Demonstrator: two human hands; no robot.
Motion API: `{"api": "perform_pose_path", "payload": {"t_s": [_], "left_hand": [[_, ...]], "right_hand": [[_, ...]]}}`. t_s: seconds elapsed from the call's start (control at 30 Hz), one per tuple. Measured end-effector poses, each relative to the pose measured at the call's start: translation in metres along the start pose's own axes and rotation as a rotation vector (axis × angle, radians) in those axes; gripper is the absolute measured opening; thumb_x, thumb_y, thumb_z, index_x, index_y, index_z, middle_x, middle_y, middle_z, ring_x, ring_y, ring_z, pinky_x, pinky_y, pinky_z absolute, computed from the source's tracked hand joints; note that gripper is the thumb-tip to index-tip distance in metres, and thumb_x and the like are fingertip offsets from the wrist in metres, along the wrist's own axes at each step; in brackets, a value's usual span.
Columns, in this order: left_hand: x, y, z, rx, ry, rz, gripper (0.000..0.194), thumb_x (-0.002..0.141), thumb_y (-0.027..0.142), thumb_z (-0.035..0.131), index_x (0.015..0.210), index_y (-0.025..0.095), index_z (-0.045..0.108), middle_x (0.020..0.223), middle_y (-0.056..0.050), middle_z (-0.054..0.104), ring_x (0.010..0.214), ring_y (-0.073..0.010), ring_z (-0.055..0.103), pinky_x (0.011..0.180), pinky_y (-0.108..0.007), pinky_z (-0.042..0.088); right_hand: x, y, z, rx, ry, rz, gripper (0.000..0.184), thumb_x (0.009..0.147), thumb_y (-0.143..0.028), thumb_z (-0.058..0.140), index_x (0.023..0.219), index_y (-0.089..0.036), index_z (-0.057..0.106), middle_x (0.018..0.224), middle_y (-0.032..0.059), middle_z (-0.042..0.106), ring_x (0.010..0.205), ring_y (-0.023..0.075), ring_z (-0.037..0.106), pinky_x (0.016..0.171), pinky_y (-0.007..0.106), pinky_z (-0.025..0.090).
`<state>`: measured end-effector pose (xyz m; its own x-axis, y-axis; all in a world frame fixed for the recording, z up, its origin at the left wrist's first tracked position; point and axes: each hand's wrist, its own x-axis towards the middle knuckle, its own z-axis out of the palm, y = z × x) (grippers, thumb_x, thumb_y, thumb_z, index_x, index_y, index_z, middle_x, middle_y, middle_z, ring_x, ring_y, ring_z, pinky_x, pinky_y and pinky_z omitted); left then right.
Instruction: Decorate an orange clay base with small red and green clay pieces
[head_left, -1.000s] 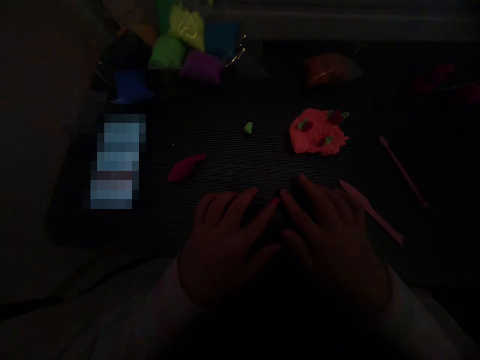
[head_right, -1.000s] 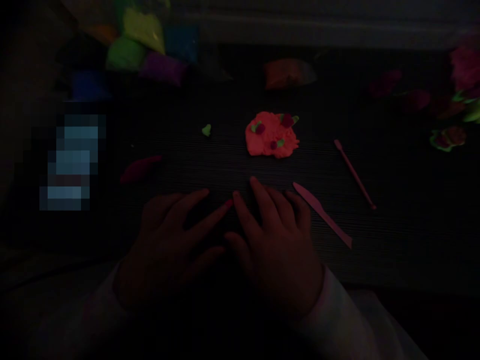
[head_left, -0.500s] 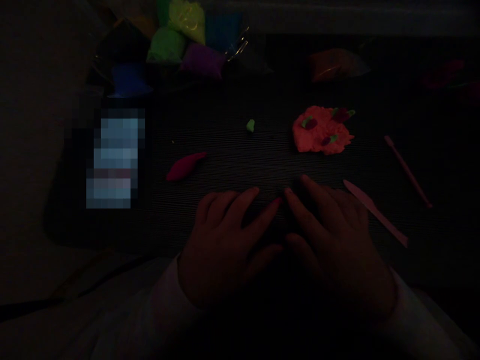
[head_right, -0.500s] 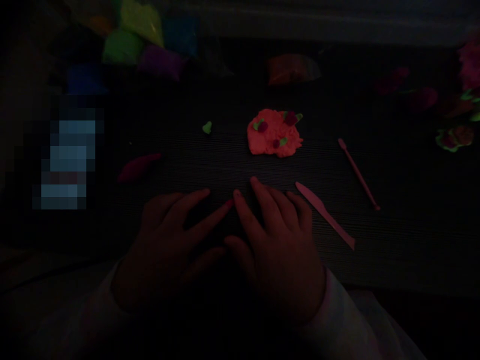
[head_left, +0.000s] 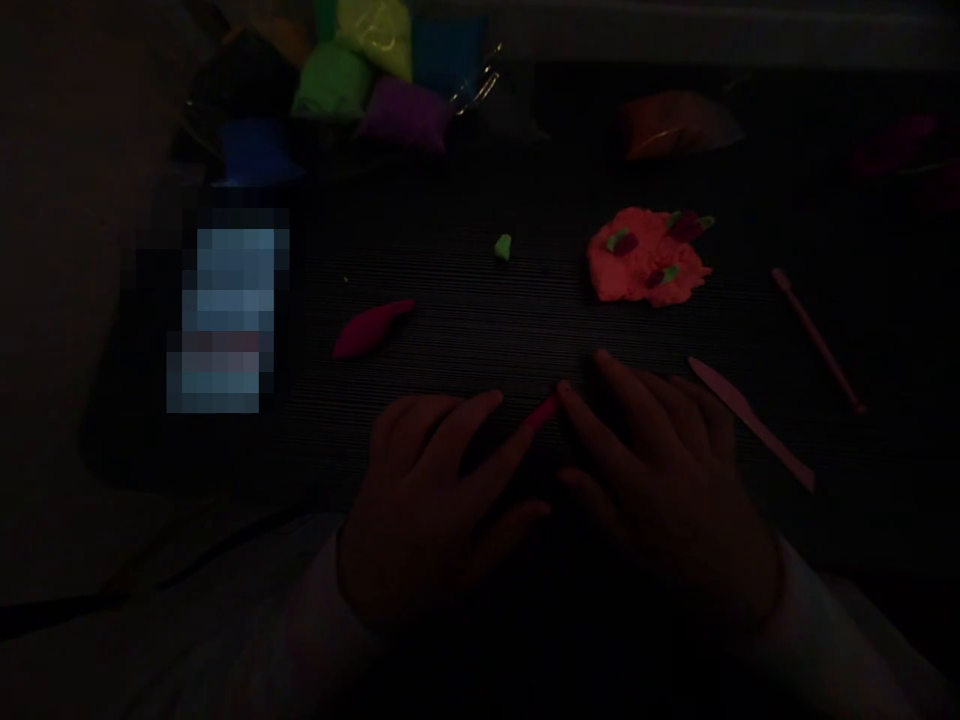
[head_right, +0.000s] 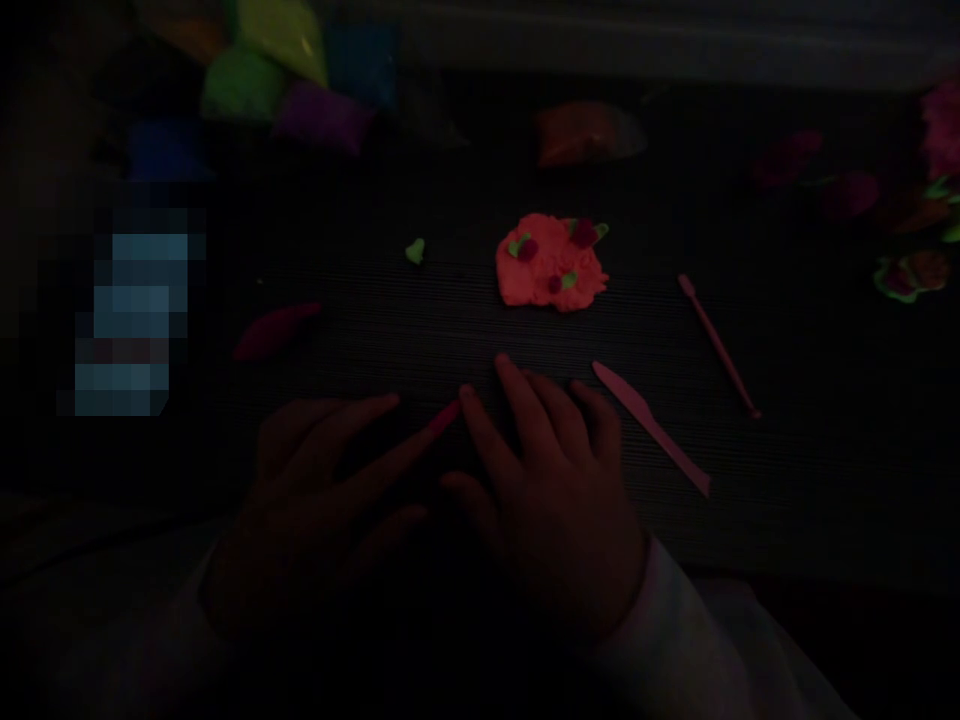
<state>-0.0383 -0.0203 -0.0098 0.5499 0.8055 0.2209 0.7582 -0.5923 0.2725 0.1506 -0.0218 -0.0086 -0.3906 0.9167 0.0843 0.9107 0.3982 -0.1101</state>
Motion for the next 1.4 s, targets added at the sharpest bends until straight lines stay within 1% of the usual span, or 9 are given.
{"api": "perform_pose_path", "payload": {"t_s": [0.3, 0.43, 0.63, 0.87, 1.13, 1.3, 1.4], "left_hand": [[0.002, 0.001, 0.0, -0.008, 0.009, -0.005, 0.038, 0.079, 0.037, 0.052, 0.112, 0.019, 0.056, 0.113, -0.011, 0.051, 0.096, -0.0266, 0.046, 0.083, -0.047, 0.038], [0.008, 0.004, 0.002, 0.012, -0.027, -0.021, 0.042, 0.079, 0.042, 0.049, 0.115, 0.02, 0.054, 0.115, -0.011, 0.051, 0.098, -0.0272, 0.045, 0.085, -0.047, 0.037], [0.012, 0.005, 0.005, 0.018, -0.053, -0.028, 0.044, 0.08, 0.043, 0.048, 0.117, 0.02, 0.053, 0.116, -0.011, 0.052, 0.1, -0.0278, 0.046, 0.086, -0.047, 0.035], [0.014, 0.005, 0.005, -0.01, -0.047, -0.009, 0.048, 0.079, 0.048, 0.046, 0.114, 0.017, 0.054, 0.116, -0.013, 0.053, 0.099, -0.0279, 0.046, 0.085, -0.046, 0.035], [0.014, 0.004, 0.005, -0.028, -0.043, -0.007, 0.046, 0.08, 0.047, 0.046, 0.112, 0.015, 0.056, 0.116, -0.014, 0.053, 0.101, -0.0285, 0.045, 0.086, -0.046, 0.034], [0.014, 0.005, 0.004, -0.026, -0.056, -0.01, 0.049, 0.08, 0.048, 0.046, 0.116, 0.016, 0.053, 0.116, -0.013, 0.053, 0.1, -0.0283, 0.045, 0.086, -0.046, 0.034], [0.014, 0.005, 0.005, -0.025, -0.057, -0.012, 0.049, 0.08, 0.048, 0.046, 0.115, 0.016, 0.054, 0.116, -0.013, 0.053, 0.1, -0.0285, 0.044, 0.086, -0.047, 0.033]], "right_hand": [[-0.001, -0.001, -0.001, 0.001, 0.007, -0.017, 0.046, 0.084, -0.045, 0.039, 0.118, -0.017, 0.054, 0.129, 0.0203, 0.044, 0.109, 0.0319, 0.046, 0.088, 0.052, 0.034], [0.0, -0.001, 0.001, 0.003, 0.018, -0.019, 0.046, 0.084, -0.044, 0.039, 0.118, -0.017, 0.054, 0.128, 0.0208, 0.045, 0.108, 0.0316, 0.046, 0.088, 0.052, 0.034], [0.0, -0.001, 0.002, 0.009, 0.009, -0.028, 0.045, 0.084, -0.043, 0.039, 0.119, -0.017, 0.053, 0.13, 0.0199, 0.043, 0.109, 0.0314, 0.045, 0.089, 0.052, 0.033], [0.0, -0.002, 0.002, 0.024, 0.011, -0.03, 0.043, 0.086, -0.041, 0.037, 0.117, -0.017, 0.054, 0.129, 0.0194, 0.044, 0.109, 0.0308, 0.045, 0.09, 0.052, 0.033], [-0.001, -0.004, 0.0, 0.045, -0.017, -0.041, 0.04, 0.085, -0.035, 0.04, 0.12, -0.019, 0.05, 0.131, 0.0169, 0.041, 0.111, 0.0293, 0.042, 0.091, 0.05, 0.032], [-0.002, -0.004, -0.001, 0.061, -0.007, -0.003, 0.041, 0.085, -0.033, 0.041, 0.121, -0.015, 0.049, 0.131, 0.0182, 0.041, 0.111, 0.0298, 0.042, 0.09, 0.05, 0.033], [-0.002, -0.003, -0.001, 0.059, 0.002, -0.011, 0.04, 0.085, -0.034, 0.041, 0.119, -0.015, 0.051, 0.13, 0.0178, 0.043, 0.11, 0.0299, 0.043, 0.09, 0.05, 0.033]]}}
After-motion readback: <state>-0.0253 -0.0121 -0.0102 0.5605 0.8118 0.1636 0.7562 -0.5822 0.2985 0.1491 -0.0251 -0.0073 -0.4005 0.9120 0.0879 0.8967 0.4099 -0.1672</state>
